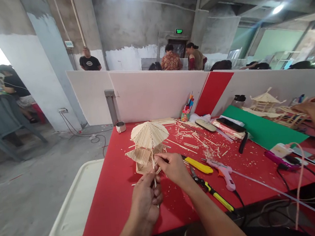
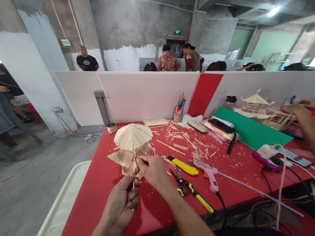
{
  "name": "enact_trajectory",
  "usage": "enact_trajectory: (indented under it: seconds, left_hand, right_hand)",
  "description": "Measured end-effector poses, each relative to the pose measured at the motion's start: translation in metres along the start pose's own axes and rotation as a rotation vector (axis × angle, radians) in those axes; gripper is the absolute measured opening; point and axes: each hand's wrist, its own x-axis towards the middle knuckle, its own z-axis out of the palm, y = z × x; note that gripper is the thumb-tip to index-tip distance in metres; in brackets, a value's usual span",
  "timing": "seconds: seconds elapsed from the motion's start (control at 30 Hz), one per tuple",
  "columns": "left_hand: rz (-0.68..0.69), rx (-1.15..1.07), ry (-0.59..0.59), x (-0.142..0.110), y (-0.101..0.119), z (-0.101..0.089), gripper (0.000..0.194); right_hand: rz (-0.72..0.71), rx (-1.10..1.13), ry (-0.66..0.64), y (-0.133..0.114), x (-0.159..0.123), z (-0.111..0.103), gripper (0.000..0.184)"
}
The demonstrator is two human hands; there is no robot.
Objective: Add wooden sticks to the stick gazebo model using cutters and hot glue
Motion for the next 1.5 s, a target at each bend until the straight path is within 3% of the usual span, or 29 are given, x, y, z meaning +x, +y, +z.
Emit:
enact_trajectory:
  seconds: [0.4, 1.03, 1.3, 1.5]
  left_hand:
    - [-0.029, 0.067, 0.012, -0.001, 0.011, 0.0, 0.01]
    - [-0.077, 0.095, 0.029, -0.01, 0.02, 0.007, 0.008]
    - [-0.126, 0.06, 0.015, -0.009, 0.023, 0.007, 0.011]
    - [-0.138, 0.029, 0.008, -0.008, 0.024, 0.009, 0.015]
  right_hand:
    - [0.103, 0.059, -0.039, -0.007, 0.004, -0.003, 0.027]
    - [0.085, 0.051, -0.028, -0.001, 0.009, -0.001, 0.029]
    - [0.001, 0.028, 0.04, -0.003, 0.003, -0.001, 0.026]
    - [-0.117, 0.018, -0.005, -0.002, 0.001, -0.005, 0.03]
